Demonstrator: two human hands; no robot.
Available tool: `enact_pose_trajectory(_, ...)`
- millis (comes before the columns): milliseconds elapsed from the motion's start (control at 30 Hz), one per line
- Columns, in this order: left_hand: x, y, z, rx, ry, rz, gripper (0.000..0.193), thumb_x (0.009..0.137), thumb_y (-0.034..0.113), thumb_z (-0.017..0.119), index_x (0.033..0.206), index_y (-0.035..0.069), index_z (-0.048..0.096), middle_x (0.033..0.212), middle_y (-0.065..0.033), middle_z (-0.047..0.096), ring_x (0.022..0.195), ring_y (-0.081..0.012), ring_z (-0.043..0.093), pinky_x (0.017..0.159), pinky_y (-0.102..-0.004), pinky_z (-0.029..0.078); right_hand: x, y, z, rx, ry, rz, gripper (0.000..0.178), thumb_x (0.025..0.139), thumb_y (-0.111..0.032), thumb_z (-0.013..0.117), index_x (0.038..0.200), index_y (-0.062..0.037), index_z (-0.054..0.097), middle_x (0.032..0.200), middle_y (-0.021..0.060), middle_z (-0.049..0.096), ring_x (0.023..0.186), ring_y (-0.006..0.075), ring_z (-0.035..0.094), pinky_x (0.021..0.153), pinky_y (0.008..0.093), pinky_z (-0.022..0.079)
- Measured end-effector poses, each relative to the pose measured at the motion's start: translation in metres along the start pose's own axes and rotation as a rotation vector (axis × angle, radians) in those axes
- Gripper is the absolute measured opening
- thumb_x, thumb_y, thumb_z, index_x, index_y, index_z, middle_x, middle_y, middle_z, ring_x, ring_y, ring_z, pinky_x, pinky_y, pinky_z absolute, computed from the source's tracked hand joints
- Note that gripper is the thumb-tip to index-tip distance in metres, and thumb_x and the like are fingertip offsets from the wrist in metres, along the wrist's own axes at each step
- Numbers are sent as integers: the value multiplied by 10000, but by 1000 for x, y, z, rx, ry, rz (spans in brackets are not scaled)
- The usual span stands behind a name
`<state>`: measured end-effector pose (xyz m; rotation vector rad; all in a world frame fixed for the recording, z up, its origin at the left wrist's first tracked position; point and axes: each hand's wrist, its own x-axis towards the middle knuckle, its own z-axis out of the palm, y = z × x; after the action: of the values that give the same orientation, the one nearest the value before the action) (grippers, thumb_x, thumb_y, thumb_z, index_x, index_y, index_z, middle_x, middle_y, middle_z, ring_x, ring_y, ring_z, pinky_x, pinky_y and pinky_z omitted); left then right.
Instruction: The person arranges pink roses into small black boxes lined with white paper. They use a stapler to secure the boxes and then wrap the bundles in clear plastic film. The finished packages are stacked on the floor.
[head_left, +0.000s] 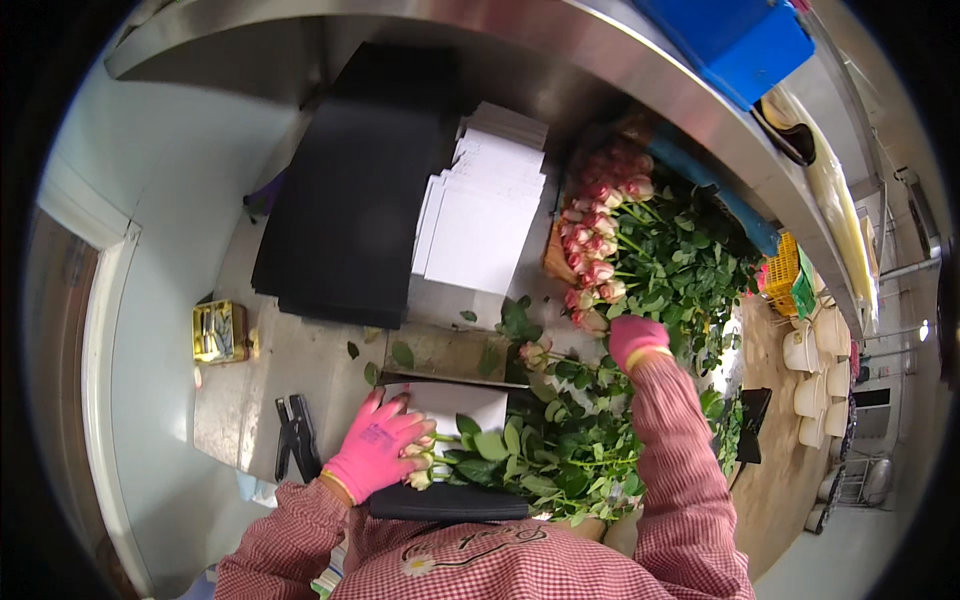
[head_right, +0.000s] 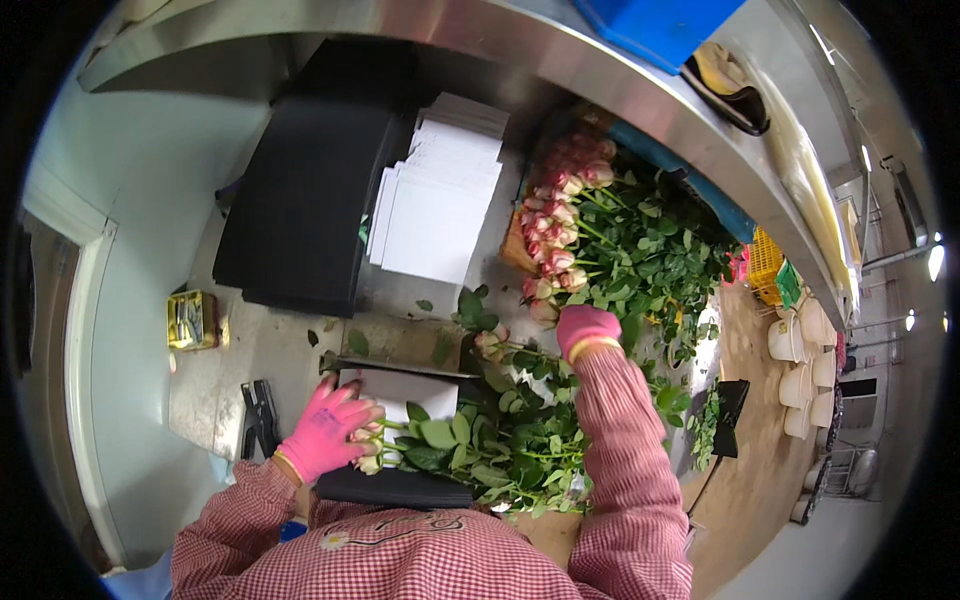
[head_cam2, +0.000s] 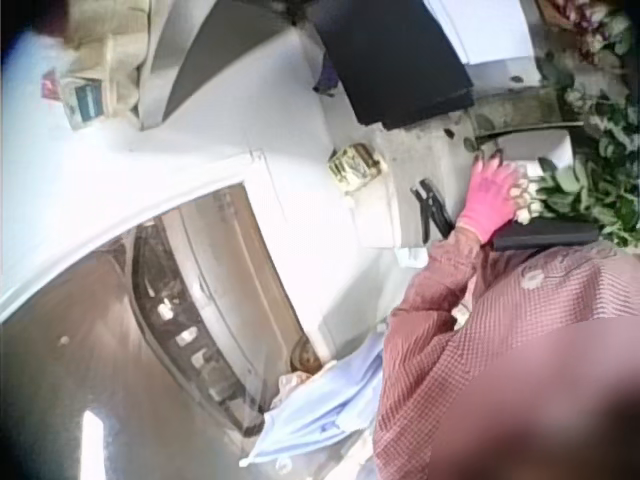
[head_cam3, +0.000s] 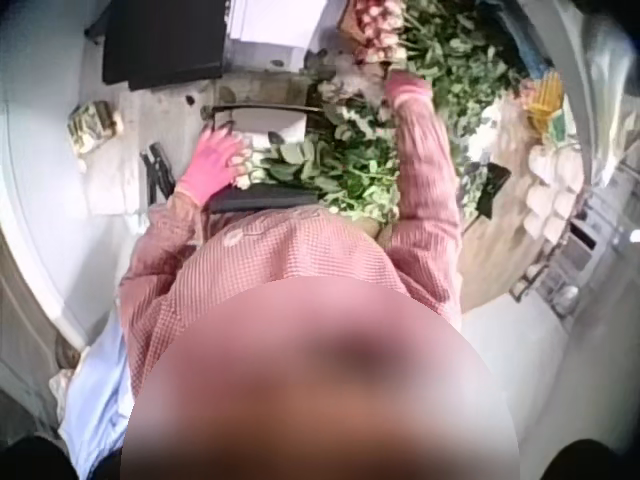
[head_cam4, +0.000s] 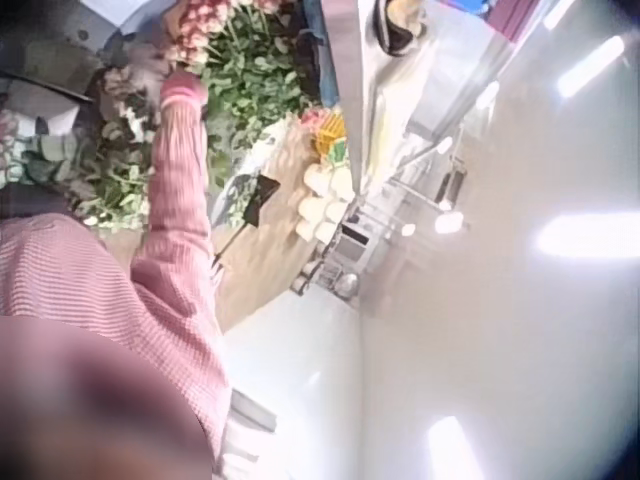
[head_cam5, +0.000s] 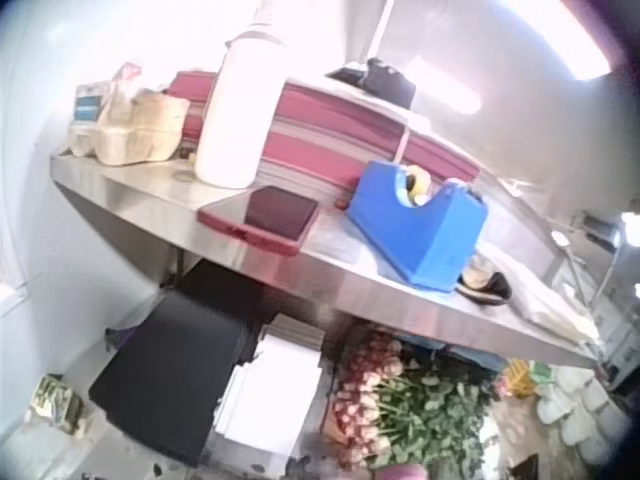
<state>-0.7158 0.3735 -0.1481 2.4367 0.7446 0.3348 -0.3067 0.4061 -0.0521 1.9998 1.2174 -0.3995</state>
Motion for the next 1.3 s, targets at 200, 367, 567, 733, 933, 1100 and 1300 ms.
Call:
enact_pose_trajectory(200, -3, -1, -2, 41, -46, -8, 533, 736, 428, 735, 1189, 159, 659, 1183, -32, 631, 1161, -278, 529, 1117, -570, 280, 124, 11, 119, 389, 478, -172, 613, 869, -169, 545, 1459, -242, 398, 1379, 111, 538, 1012, 346, 652, 838, 447, 532)
enact_pose_trajectory(367, -4, 0, -4, 13, -45, -11, 532, 733, 434, 739, 1178, 154, 661, 1202, -30, 625, 1162, -271, 520, 1116, -562, 278, 92, 36, 114, 126, 418, -346, 454, 850, -178, 559, 1304, -191, 543, 1233, 101, 601, 942, 336, 658, 795, 446, 535)
enact_pose_trajectory(567, -5, 0, 2, -27, -53, -26, 543, 727, 426, 740, 1181, 141, 655, 1176, -48, 635, 1163, -289, 519, 1121, -566, 262, -64, 125, 17, 1480, 998, -497, 189, 941, -103, 530, 1097, -78, 634, 988, 80, 663, 887, 189, 625, 788, 319, 513)
enact_pose_trajectory(733, -6, -2, 0, -5, -97, -38, 580, 754, 432, 718, 1248, 144, 617, 1210, -61, 624, 1239, -307, 485, 1148, -568, 219, -171, 160, -46, 687, 1798, -130, 185, 977, -77, 508, 1128, -25, 601, 998, 66, 653, 858, 155, 619, 748, 271, 509)
enact_pose_trajectory(933, -7, -7, 7, -4, -32, -39, 582, 747, 373, 743, 1267, 148, 607, 1231, -51, 612, 1249, -301, 479, 1141, -558, 239, -196, 30, -55, 276, 777, -674, 266, 828, -117, 631, 1088, -59, 625, 867, 72, 609, 772, 186, 652, 689, 323, 547)
enact_pose_trajectory(1100, -11, -4, -1, 13, -113, -62, 504, 781, 418, 693, 1213, 164, 648, 1267, -33, 576, 1303, -278, 417, 1156, -556, 206, -134, -142, 48, 211, 536, -861, 385, 787, -149, 639, 1155, -85, 546, 966, 100, 597, 771, 272, 659, 638, 388, 546)
enact_pose_trajectory(1300, -17, 0, 1, 0, 83, -111, 450, 748, 459, 703, 1033, 111, 694, 1351, -131, 473, 1316, -378, 371, 1135, -566, 232, -84, -189, 110, 397, 373, -749, 350, 832, -189, 602, 1166, -98, 555, 1082, 149, 608, 883, 356, 649, 729, 457, 530)
